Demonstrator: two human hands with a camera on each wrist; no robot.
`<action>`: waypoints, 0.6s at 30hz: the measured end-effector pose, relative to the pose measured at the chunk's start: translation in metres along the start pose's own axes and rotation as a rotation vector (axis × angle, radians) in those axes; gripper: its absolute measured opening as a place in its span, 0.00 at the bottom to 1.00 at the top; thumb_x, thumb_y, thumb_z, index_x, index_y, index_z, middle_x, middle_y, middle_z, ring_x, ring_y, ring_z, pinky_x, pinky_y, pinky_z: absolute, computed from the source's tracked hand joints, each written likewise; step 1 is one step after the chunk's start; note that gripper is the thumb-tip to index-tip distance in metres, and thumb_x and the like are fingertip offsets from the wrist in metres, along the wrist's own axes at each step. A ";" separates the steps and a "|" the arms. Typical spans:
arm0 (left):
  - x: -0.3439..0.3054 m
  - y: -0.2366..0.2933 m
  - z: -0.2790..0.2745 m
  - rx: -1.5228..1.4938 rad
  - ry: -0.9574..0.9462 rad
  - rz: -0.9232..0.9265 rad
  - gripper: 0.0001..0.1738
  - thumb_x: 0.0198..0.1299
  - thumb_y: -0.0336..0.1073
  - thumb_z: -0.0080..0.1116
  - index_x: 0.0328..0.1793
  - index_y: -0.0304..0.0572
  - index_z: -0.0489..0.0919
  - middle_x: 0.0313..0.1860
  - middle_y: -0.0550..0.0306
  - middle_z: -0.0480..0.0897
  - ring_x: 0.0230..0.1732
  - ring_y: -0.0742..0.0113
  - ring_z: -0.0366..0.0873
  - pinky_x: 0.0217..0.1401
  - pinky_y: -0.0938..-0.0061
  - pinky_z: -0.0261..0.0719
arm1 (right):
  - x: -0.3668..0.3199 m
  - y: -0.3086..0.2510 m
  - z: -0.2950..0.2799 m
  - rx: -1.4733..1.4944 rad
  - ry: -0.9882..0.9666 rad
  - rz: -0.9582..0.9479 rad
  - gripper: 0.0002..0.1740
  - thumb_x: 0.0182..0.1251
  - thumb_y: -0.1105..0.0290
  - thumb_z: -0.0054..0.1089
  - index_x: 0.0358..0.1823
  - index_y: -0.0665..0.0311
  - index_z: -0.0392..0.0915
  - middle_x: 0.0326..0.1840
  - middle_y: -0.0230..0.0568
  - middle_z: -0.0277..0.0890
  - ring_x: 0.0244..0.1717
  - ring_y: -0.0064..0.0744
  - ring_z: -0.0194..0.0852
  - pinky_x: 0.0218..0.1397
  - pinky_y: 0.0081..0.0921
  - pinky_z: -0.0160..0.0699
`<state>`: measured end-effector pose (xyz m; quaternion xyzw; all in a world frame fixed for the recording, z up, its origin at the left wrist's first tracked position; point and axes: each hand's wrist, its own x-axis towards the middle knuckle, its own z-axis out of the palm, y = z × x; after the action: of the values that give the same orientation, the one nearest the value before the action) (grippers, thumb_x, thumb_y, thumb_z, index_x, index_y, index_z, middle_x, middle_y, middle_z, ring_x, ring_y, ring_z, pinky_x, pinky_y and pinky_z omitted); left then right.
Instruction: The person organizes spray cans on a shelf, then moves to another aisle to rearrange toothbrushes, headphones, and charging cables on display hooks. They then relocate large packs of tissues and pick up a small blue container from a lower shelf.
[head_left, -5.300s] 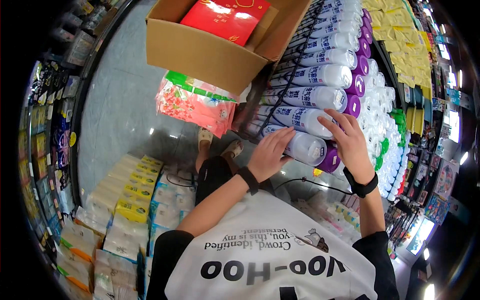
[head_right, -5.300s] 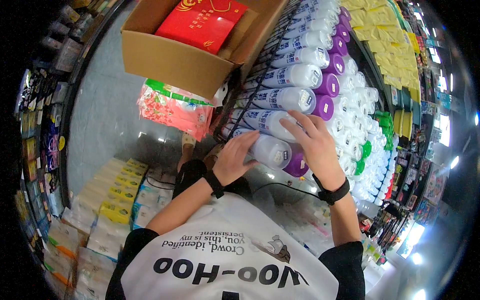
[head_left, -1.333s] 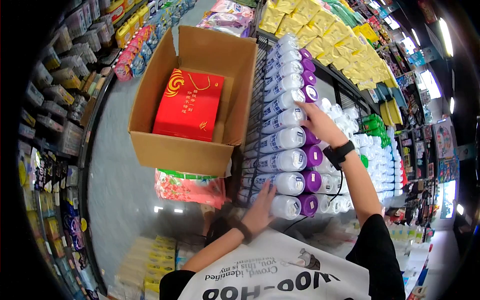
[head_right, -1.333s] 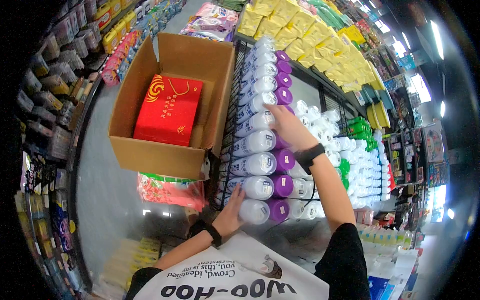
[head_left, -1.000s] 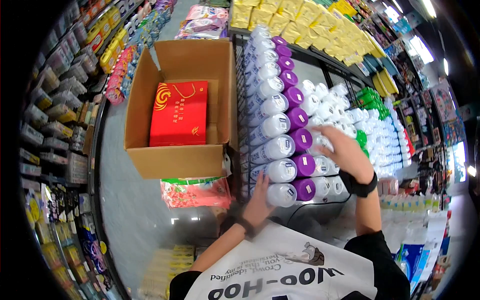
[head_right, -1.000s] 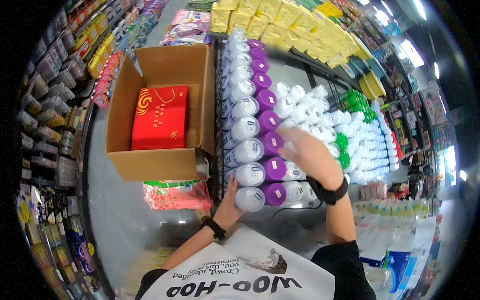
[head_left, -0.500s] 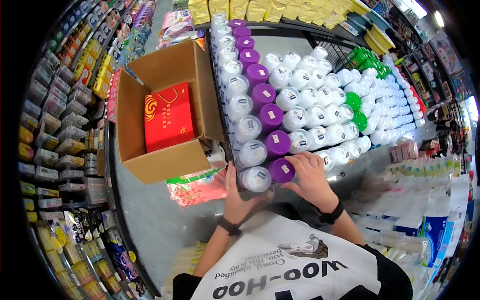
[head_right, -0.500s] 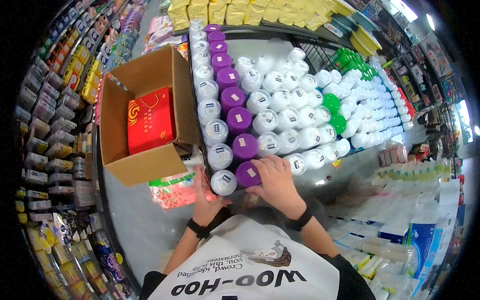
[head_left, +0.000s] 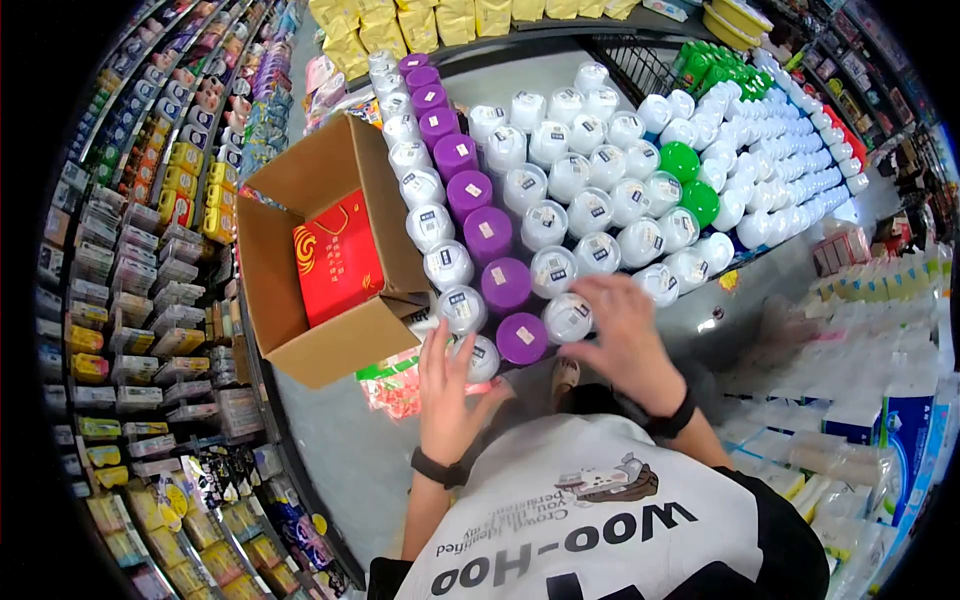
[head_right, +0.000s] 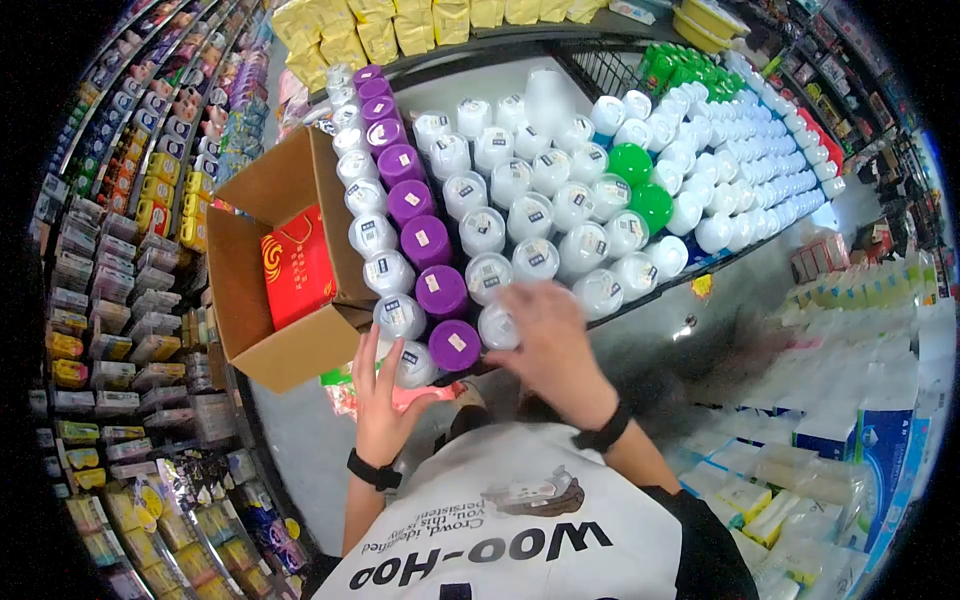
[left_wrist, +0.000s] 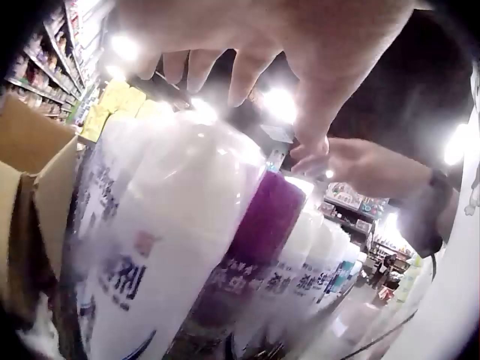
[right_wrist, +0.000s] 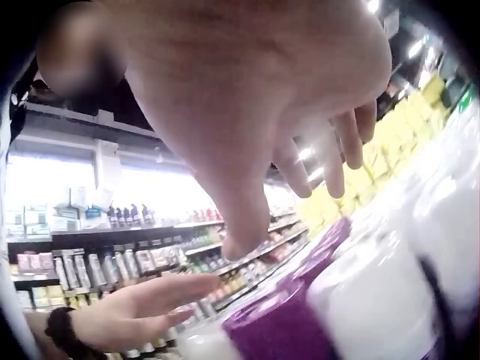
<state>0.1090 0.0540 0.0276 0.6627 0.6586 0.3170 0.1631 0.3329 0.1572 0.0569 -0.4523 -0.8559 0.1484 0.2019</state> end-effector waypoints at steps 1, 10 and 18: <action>0.004 0.007 -0.001 0.014 -0.030 0.006 0.41 0.45 0.37 0.72 0.68 0.45 0.68 0.74 0.45 0.59 0.73 0.40 0.54 0.72 0.48 0.55 | -0.002 0.014 -0.005 -0.048 0.071 0.031 0.40 0.43 0.59 0.75 0.60 0.59 0.69 0.58 0.41 0.67 0.63 0.47 0.59 0.63 0.43 0.56; 0.039 0.036 0.036 0.177 -0.077 0.105 0.38 0.39 0.38 0.74 0.61 0.44 0.73 0.62 0.54 0.72 0.65 0.51 0.67 0.72 0.50 0.57 | -0.005 0.036 0.016 -0.090 -0.073 -0.151 0.37 0.43 0.56 0.74 0.57 0.56 0.70 0.56 0.32 0.71 0.65 0.37 0.62 0.64 0.40 0.51; 0.045 0.035 0.037 0.140 -0.093 0.075 0.31 0.41 0.34 0.72 0.56 0.45 0.76 0.57 0.55 0.75 0.59 0.53 0.72 0.69 0.53 0.60 | 0.002 0.046 0.020 -0.032 -0.042 -0.173 0.36 0.37 0.59 0.76 0.52 0.56 0.72 0.47 0.35 0.75 0.58 0.36 0.66 0.63 0.41 0.55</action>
<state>0.1563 0.1024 0.0315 0.7106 0.6457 0.2448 0.1347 0.3544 0.1827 0.0197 -0.3765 -0.8981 0.1262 0.1890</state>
